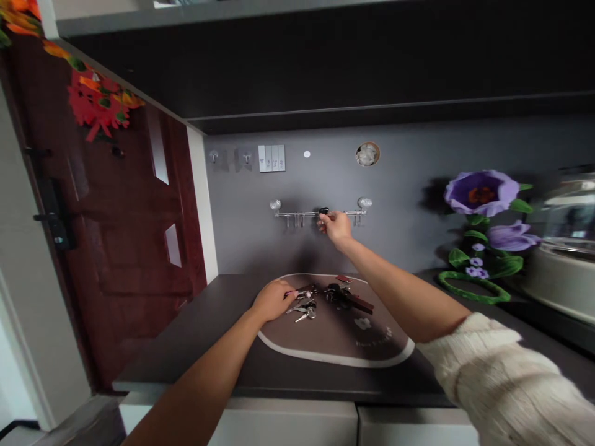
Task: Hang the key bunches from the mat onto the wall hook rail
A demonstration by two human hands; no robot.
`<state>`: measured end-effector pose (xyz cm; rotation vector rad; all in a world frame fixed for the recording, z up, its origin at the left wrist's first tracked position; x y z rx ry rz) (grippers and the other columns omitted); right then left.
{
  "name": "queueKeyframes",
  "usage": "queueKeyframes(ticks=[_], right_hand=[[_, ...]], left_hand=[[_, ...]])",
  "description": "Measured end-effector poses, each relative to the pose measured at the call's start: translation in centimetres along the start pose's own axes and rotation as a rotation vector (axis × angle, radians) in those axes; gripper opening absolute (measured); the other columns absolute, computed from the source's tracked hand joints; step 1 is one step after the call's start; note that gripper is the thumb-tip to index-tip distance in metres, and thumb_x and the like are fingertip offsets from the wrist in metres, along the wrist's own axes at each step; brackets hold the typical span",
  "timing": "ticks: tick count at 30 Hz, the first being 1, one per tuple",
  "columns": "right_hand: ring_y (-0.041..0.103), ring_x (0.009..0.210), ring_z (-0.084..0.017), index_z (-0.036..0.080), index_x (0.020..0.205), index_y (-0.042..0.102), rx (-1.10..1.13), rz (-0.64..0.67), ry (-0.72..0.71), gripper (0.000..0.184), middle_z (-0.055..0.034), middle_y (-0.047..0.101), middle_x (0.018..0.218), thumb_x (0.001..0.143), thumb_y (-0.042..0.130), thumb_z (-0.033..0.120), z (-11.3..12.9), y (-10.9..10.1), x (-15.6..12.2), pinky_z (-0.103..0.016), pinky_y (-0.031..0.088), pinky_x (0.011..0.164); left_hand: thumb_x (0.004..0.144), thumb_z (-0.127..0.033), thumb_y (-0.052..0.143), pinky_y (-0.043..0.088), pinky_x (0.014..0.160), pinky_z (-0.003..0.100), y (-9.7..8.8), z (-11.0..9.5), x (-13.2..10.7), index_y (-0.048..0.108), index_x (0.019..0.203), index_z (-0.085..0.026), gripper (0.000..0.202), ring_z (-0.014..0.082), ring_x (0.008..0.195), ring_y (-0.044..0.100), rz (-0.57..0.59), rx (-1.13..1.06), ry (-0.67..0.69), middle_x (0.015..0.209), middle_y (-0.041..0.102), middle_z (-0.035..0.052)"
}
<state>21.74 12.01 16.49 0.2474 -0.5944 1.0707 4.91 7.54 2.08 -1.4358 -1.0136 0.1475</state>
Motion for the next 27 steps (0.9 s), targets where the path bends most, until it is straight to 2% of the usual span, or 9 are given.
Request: queueKeyframes(ticks=[4, 7, 11, 15, 19, 21, 24, 25, 27], right_hand=[[0.049, 0.044, -0.006, 0.014, 0.073, 0.051, -0.136, 0.185, -0.005, 0.006, -0.0033, 0.062, 0.065, 0.075, 0.052, 0.02, -0.4, 0.6, -2.7, -0.02, 0.04, 0.047], [0.054, 0.053, -0.009, 0.014, 0.067, 0.056, -0.298, 0.391, 0.031, 0.01, -0.0041, 0.064, 0.068, 0.073, 0.054, 0.021, -2.3, 0.8, -6.1, -0.021, 0.041, 0.054], [0.057, 0.065, -0.014, 0.014, 0.074, 0.063, -0.478, 0.648, 0.097, 0.016, -0.0042, 0.065, 0.073, 0.067, 0.062, 0.028, -5.0, 0.1, -10.0, -0.024, 0.041, 0.063], [0.057, 0.072, -0.015, 0.013, 0.089, 0.063, -0.446, 0.706, 0.114, 0.031, -0.0069, 0.065, 0.086, 0.066, 0.062, 0.034, -5.6, -1.8, -11.0, -0.026, 0.042, 0.065], [0.055, 0.07, -0.014, 0.013, 0.086, 0.063, -0.409, 0.77, 0.073, 0.029, -0.0054, 0.064, 0.08, 0.064, 0.063, 0.032, -4.4, -3.1, -11.0, -0.026, 0.041, 0.066], [0.054, 0.066, -0.013, 0.014, 0.083, 0.063, -0.383, 0.905, 0.085, 0.028, -0.0034, 0.063, 0.075, 0.06, 0.067, 0.03, -3.4, -2.9, -12.0, -0.026, 0.041, 0.064], [0.053, 0.062, -0.011, 0.014, 0.082, 0.061, -0.273, 1.154, 0.203, 0.031, -0.0024, 0.061, 0.072, 0.058, 0.069, 0.033, -1.6, -2.3, -14.5, -0.025, 0.041, 0.06], [0.052, 0.061, -0.01, 0.014, 0.08, 0.061, -0.215, 1.203, 0.236, 0.031, -0.0022, 0.06, 0.071, 0.059, 0.069, 0.035, -0.8, -2.1, -15.1, -0.024, 0.04, 0.059], [0.048, 0.055, -0.007, 0.014, 0.073, 0.057, -0.038, 1.213, 0.274, 0.031, -0.0001, 0.056, 0.063, 0.064, 0.065, 0.042, 1.1, -1.9, -15.5, -0.022, 0.038, 0.054]], left_hand=[[0.083, -0.037, 0.035, 0.039, 0.08, 0.029, 0.1, 0.6, 0.0, 0.066, 0.087, -0.019, 0.036, 0.0168, 0.086, 0.055, 0.014, 0.046, -0.034, 0.088, 0.065, 0.0062], [0.082, -0.037, 0.037, 0.039, 0.082, 0.029, 0.1, 0.7, 0.0, 0.066, 0.087, -0.02, 0.034, 0.017, 0.087, 0.055, 0.013, 0.042, -0.045, 0.088, 0.065, 0.0061], [0.081, -0.036, 0.04, 0.039, 0.084, 0.03, -0.8, 0.5, -0.2, 0.066, 0.088, -0.02, 0.031, 0.0173, 0.089, 0.054, -0.05, -0.005, -0.05, 0.091, 0.065, 0.005], [0.079, -0.033, 0.043, 0.039, 0.086, 0.031, -1.9, 1.1, -0.9, 0.062, 0.094, -0.019, 0.029, 0.0179, 0.094, 0.053, -0.161, -0.097, -0.128, 0.097, 0.062, 0.0057], [0.075, -0.029, 0.049, 0.039, 0.085, 0.031, -3.1, 0.9, -1.4, 0.058, 0.095, -0.016, 0.026, 0.0172, 0.093, 0.052, -0.269, -0.251, -0.226, 0.099, 0.058, 0.0068], [0.071, -0.031, 0.054, 0.041, 0.08, 0.03, -3.8, -0.3, -1.0, 0.056, 0.091, -0.016, 0.024, 0.0156, 0.087, 0.053, -0.239, -0.388, -0.228, 0.093, 0.058, 0.0049], [0.069, -0.042, 0.057, 0.041, 0.065, 0.026, -4.5, -3.3, 0.3, 0.054, 0.078, -0.016, 0.028, 0.011, 0.065, 0.051, -0.003, -0.65, -0.229, 0.069, 0.054, -0.0009], [0.067, -0.045, 0.059, 0.04, 0.063, 0.024, -5.3, -4.6, 0.7, 0.053, 0.071, -0.015, 0.031, 0.0095, 0.06, 0.048, 0.042, -0.727, -0.199, 0.063, 0.051, -0.0022], [0.067, -0.052, 0.057, 0.039, 0.059, 0.024, -6.8, -7.1, 1.4, 0.046, 0.058, -0.014, 0.04, 0.0074, 0.052, 0.043, 0.139, -0.941, -0.134, 0.053, 0.043, -0.0037]])
Point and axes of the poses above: each hand's wrist, its own x-axis towards the middle knuckle, its own y-axis out of the palm, z = x × y, the point moved 9 cm from there along x, towards the middle knuckle
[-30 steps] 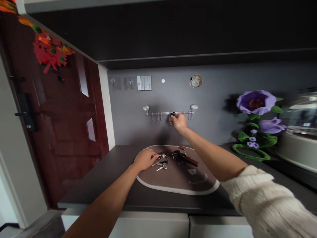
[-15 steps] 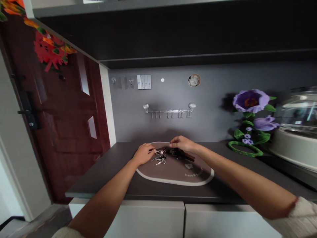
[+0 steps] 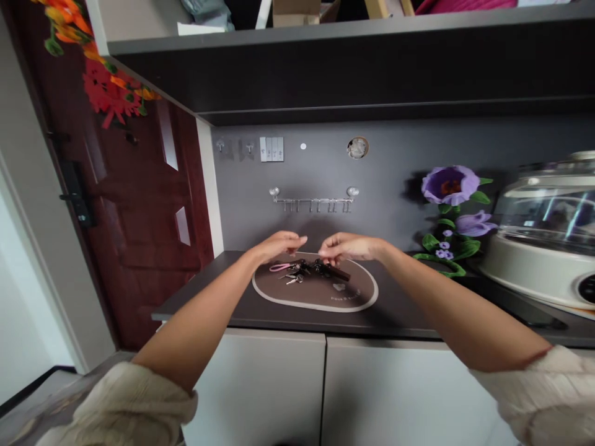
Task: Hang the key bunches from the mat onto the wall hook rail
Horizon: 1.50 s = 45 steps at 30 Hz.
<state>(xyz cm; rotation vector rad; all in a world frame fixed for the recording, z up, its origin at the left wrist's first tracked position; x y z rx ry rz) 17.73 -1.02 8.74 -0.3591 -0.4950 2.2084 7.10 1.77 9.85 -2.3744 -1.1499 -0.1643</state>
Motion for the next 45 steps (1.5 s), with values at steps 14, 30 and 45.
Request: queueKeyframes(ticks=[14, 30, 45], right_hand=[[0.011, 0.033, -0.004, 0.018, 0.04, 0.012, 0.814, -0.112, -0.189, 0.064, 0.0065, 0.012, 0.035, 0.069, 0.021, 0.074, -5.4, 2.7, 0.1, -0.019, 0.014, 0.033], [0.01, 0.035, -0.006, 0.02, 0.049, 0.028, 0.561, -0.355, -0.129, 0.059, 0.0077, 0.013, 0.036, 0.068, 0.02, 0.076, -5.2, 0.5, 1.0, -0.022, 0.01, 0.036], [0.041, 0.048, -0.008, 0.019, 0.086, 0.05, 0.093, -0.948, -0.216, 0.024, 0.0037, 0.048, 0.059, 0.074, 0.045, 0.039, -5.3, -3.4, 6.3, -0.02, 0.034, 0.048]], left_hand=[[0.062, -0.079, 0.021, 0.013, 0.033, 0.02, 4.1, 6.5, -2.7, 0.015, 0.038, -0.018, 0.065, 0.0044, 0.03, 0.018, 0.121, -0.641, -0.293, 0.033, 0.015, -0.0052], [0.068, -0.073, 0.026, 0.022, 0.04, 0.023, -1.9, 5.6, -2.4, 0.024, 0.043, -0.019, 0.06, 0.0056, 0.035, 0.023, -0.244, -0.309, -0.186, 0.037, 0.022, -0.0049], [0.076, -0.023, 0.049, 0.039, 0.072, 0.026, -3.3, 5.8, -0.1, 0.062, 0.083, -0.017, 0.016, 0.0139, 0.076, 0.051, -0.418, 0.771, 0.116, 0.081, 0.061, 0.0038]])
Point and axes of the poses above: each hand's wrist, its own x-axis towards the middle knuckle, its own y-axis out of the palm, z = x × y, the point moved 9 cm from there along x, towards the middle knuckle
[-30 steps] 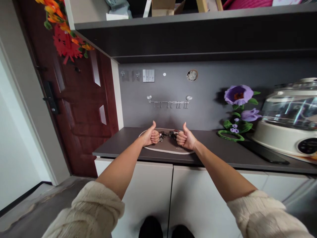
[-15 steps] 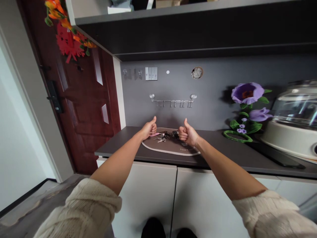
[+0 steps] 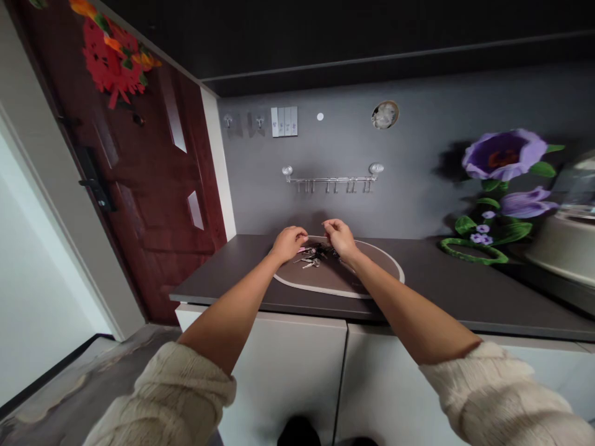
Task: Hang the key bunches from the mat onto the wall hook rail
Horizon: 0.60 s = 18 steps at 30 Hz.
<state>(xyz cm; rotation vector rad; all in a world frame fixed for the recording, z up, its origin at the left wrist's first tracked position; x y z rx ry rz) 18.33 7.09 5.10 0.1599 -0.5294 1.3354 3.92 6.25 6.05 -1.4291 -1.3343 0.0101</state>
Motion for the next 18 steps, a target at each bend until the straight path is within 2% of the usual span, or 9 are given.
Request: queueKeyframes(ticks=[3, 7, 12, 18], right_hand=[[0.048, 0.06, -0.011, 0.019, 0.093, 0.051, -0.202, -0.068, -0.096, 0.025, 0.0001, 0.054, 0.07, 0.076, 0.04, 0.034, -0.2, -0.1, 0.2, -0.024, 0.04, 0.061], [0.053, 0.073, -0.015, 0.018, 0.093, 0.054, -0.387, -0.096, -0.19, 0.023, -0.0041, 0.058, 0.077, 0.078, 0.04, 0.027, 0.0, -0.4, -0.3, -0.028, 0.04, 0.073], [0.054, 0.078, -0.016, 0.018, 0.089, 0.056, -0.506, -0.066, -0.175, 0.02, -0.0061, 0.06, 0.081, 0.078, 0.041, 0.022, -0.4, 0.0, -0.6, -0.029, 0.039, 0.077], [0.054, 0.076, -0.015, 0.017, 0.088, 0.057, -0.549, -0.038, -0.156, 0.019, -0.0071, 0.061, 0.081, 0.078, 0.041, 0.019, -0.5, 0.5, -0.7, -0.029, 0.039, 0.077]], left_hand=[[0.077, -0.023, 0.05, 0.037, 0.079, 0.029, 1.2, 0.1, -0.2, 0.063, 0.085, -0.019, 0.017, 0.017, 0.085, 0.05, 0.039, 0.118, 0.031, 0.087, 0.062, 0.0049], [0.077, -0.024, 0.051, 0.036, 0.083, 0.031, 2.6, 0.1, -0.5, 0.063, 0.09, -0.022, 0.018, 0.0182, 0.09, 0.049, 0.112, 0.2, 0.06, 0.092, 0.062, 0.0043], [0.077, -0.02, 0.051, 0.034, 0.084, 0.032, 3.5, -0.2, -1.1, 0.06, 0.096, -0.026, 0.022, 0.0188, 0.094, 0.049, 0.202, 0.233, 0.113, 0.1, 0.062, 0.0024], [0.079, -0.014, 0.045, 0.034, 0.083, 0.031, 3.8, -0.1, -1.1, 0.06, 0.094, -0.024, 0.024, 0.0192, 0.091, 0.052, 0.234, 0.239, 0.108, 0.097, 0.063, 0.0038]])
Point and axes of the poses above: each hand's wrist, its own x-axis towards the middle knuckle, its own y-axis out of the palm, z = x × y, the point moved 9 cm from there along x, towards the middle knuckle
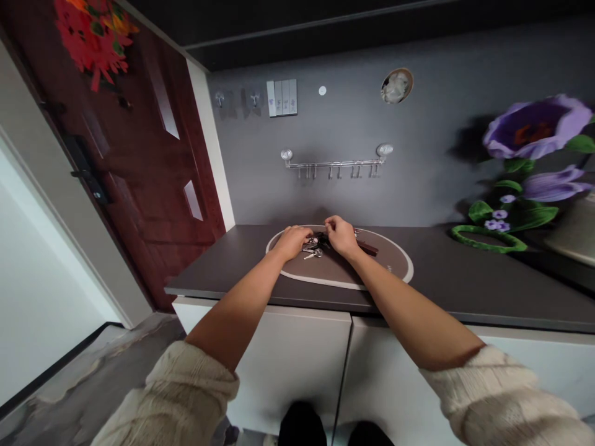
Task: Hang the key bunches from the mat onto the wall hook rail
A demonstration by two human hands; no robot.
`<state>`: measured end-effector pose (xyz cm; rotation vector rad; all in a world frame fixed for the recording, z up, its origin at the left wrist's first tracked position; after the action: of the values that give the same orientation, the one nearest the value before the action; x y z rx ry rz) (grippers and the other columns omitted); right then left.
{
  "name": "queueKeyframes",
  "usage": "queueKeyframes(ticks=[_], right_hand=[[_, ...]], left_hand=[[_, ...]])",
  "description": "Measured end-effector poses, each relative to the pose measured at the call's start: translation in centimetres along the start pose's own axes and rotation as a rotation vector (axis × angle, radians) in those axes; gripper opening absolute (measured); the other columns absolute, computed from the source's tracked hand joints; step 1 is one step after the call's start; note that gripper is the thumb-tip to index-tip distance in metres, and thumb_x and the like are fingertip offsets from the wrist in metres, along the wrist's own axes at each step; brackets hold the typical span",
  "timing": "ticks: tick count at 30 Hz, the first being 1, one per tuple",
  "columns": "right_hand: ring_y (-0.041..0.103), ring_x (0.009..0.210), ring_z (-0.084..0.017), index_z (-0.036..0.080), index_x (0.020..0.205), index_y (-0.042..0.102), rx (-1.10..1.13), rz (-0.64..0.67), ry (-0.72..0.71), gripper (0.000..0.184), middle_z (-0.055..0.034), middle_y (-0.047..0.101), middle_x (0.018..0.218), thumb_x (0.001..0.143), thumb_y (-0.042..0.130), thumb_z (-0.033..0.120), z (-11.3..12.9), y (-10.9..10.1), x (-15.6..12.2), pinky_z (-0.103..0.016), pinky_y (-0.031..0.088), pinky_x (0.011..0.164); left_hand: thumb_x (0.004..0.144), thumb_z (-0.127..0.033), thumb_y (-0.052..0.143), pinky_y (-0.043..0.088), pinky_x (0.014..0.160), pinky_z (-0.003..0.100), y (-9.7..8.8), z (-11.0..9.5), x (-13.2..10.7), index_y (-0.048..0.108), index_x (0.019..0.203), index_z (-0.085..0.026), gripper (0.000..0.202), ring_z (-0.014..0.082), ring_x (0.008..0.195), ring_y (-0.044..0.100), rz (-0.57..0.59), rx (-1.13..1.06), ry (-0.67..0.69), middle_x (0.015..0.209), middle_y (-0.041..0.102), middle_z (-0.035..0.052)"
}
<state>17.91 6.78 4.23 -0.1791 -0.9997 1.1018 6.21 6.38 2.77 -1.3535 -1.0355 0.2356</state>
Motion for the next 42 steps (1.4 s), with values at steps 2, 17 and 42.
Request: queueKeyframes(ticks=[2, 17, 42], right_hand=[[0.054, 0.076, -0.015, 0.017, 0.088, 0.057, -0.005, 0.003, 0.003, 0.019, -0.0071, 0.061, 0.082, 0.078, 0.041, 0.019, 0.1, -0.1, -0.1, -0.029, 0.039, 0.077], [0.051, 0.072, -0.014, 0.017, 0.076, 0.059, 0.01, 0.11, -0.118, 0.012, -0.0036, 0.06, 0.075, 0.073, 0.047, 0.019, 2.0, 1.2, -0.3, -0.026, 0.037, 0.073], [0.048, 0.072, -0.014, 0.016, 0.074, 0.058, 0.12, -0.015, -0.264, 0.009, -0.0037, 0.054, 0.075, 0.075, 0.049, 0.019, 3.7, 0.4, -0.4, -0.026, 0.036, 0.07]], left_hand=[[0.08, -0.015, 0.042, 0.035, 0.082, 0.03, -0.1, 0.0, 0.1, 0.06, 0.094, -0.022, 0.024, 0.0189, 0.09, 0.053, -0.003, 0.008, -0.006, 0.096, 0.063, 0.0049], [0.085, -0.021, 0.035, 0.035, 0.081, 0.031, -2.1, 0.9, 0.0, 0.057, 0.102, -0.019, 0.028, 0.0192, 0.092, 0.052, -0.179, 0.105, -0.078, 0.098, 0.059, 0.0083], [0.087, -0.024, 0.031, 0.037, 0.081, 0.029, -4.3, 0.3, -0.4, 0.055, 0.103, -0.019, 0.029, 0.0162, 0.092, 0.054, -0.36, 0.138, -0.059, 0.099, 0.062, 0.0049]])
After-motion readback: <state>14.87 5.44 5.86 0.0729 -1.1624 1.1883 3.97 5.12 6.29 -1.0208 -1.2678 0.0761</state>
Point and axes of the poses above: each hand's wrist, its own x-axis towards the middle knuckle, its own y-axis out of the palm, z = x × y, the point moved 9 cm from there along x, towards the middle knuckle
